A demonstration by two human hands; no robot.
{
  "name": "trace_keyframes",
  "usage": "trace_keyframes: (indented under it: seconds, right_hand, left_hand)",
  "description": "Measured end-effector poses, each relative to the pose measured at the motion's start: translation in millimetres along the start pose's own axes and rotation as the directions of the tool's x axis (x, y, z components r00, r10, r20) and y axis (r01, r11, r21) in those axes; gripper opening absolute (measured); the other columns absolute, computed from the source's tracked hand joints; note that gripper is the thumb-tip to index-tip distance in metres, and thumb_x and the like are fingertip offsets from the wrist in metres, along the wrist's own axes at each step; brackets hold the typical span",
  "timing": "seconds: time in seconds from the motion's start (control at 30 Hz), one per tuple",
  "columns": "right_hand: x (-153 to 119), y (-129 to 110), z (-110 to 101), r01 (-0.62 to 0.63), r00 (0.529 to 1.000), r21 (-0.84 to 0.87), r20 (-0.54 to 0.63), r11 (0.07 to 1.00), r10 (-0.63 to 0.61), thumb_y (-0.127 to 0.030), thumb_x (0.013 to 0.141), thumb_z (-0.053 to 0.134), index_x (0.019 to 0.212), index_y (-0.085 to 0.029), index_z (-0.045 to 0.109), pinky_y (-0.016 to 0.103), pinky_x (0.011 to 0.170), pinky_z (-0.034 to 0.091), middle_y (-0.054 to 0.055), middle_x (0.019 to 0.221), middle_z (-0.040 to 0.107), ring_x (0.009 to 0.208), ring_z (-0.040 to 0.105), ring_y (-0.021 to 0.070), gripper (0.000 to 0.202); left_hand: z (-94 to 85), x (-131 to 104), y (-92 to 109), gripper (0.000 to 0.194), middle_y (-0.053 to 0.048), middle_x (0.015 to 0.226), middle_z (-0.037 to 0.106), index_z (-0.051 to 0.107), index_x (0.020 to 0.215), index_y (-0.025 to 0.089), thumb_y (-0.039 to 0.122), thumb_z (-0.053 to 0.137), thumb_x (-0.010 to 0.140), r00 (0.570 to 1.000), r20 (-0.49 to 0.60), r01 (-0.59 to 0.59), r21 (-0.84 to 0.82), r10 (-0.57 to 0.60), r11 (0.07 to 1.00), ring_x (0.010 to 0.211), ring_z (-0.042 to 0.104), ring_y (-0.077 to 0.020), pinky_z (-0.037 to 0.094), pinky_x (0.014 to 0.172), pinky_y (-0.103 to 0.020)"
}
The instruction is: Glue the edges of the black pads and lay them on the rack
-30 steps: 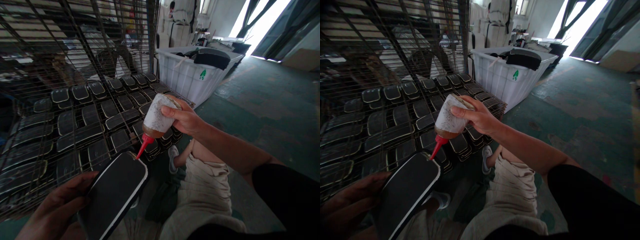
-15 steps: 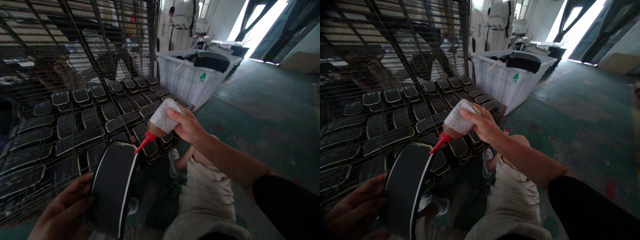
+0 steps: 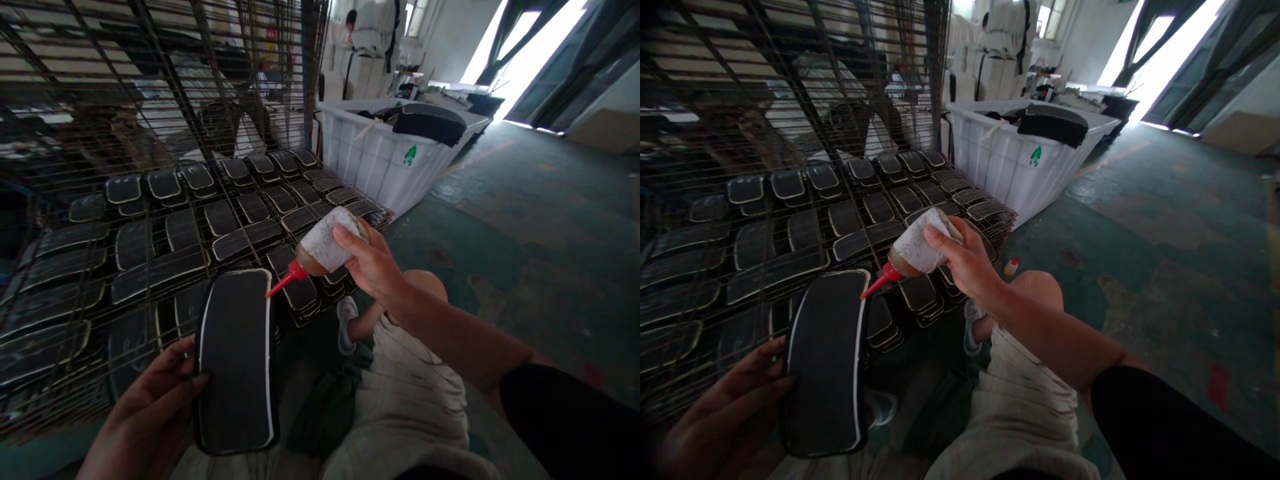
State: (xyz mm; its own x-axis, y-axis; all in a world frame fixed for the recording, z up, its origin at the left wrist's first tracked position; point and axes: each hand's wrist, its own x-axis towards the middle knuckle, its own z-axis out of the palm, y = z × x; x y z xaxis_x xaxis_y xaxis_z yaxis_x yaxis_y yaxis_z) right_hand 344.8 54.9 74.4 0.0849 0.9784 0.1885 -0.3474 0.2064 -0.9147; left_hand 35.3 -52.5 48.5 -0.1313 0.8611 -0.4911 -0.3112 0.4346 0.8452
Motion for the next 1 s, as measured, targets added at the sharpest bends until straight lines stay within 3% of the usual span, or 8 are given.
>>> trace_keyframes:
  seconds: [0.17, 0.47, 0.67, 0.83, 1.0]
  right_hand:
    - [-13, 3, 4, -0.005, 1.0, 0.001, 0.03, 1.0, 0.005, -0.054, 0.076, 0.099, 0.098, -0.024, 0.07, 0.028, 0.068, 0.05, -0.001, 0.087, 0.064, 0.077, 0.057, 0.016, 0.047]
    - [-34, 9, 3, 0.043, 0.995, -0.096, 0.096, 0.995, -0.033, -0.054, 0.082, 0.095, 0.11, -0.025, 0.074, 0.031, 0.076, 0.054, 0.001, 0.097, 0.069, 0.085, 0.062, 0.0185, 0.045]
    - [-46, 20, -7, 0.082, 0.981, -0.188, 0.191, 0.979, -0.046, -0.062, 0.085, 0.092, 0.126, -0.028, 0.073, 0.035, 0.084, 0.06, 0.003, 0.108, 0.073, 0.096, 0.07, 0.0233, 0.057]
    - [-56, 18, -10, 0.084, 0.965, -0.206, 0.261, 0.975, -0.028, -0.062, 0.086, 0.092, 0.135, -0.029, 0.069, 0.043, 0.095, 0.063, 0.008, 0.12, 0.075, 0.115, 0.073, 0.0301, 0.063]
    - [-66, 9, -8, 0.079, 0.943, -0.228, 0.334, 0.97, 0.002, -0.06, 0.087, 0.092, 0.139, -0.029, 0.066, 0.045, 0.094, 0.065, 0.009, 0.119, 0.077, 0.115, 0.076, 0.0315, 0.066]
  left_hand:
    - [6.7, -4, 4, 0.057, 0.006, 0.088, 0.088, 0.086, 0.1, 0.032, 0.01, 0.103, 0.05, 1.0, -0.004, 0.021, -0.05, -0.022, 0.998, 0.074, 0.082, -0.0208, 0.067, 0.063, -0.024]
    - [2.3, 4, 4, 0.063, -0.007, 0.108, 0.09, 0.077, 0.124, 0.02, 0.006, 0.096, 0.066, 0.998, 0.052, 0.029, -0.07, -0.025, 0.997, 0.075, 0.083, -0.0243, 0.071, 0.065, -0.032]
    - [11.4, 6, 13, 0.069, -0.016, 0.098, 0.089, 0.081, 0.116, 0.013, 0.005, 0.095, 0.049, 0.999, -0.013, 0.036, -0.115, -0.037, 0.993, 0.063, 0.081, -0.0303, 0.07, 0.051, -0.039]
    - [11.7, 7, 15, 0.052, -0.014, 0.09, 0.088, 0.082, 0.106, 0.011, -0.002, 0.084, 0.056, 0.997, -0.073, 0.005, -0.155, -0.016, 0.988, 0.063, 0.081, -0.0259, 0.07, 0.054, -0.034]
    - [21.7, 4, 27, 0.038, -0.013, 0.08, 0.085, 0.081, 0.1, 0.008, -0.011, 0.065, 0.071, 0.986, -0.161, 0.012, -0.184, -0.042, 0.983, 0.054, 0.077, -0.0212, 0.068, 0.05, -0.031]
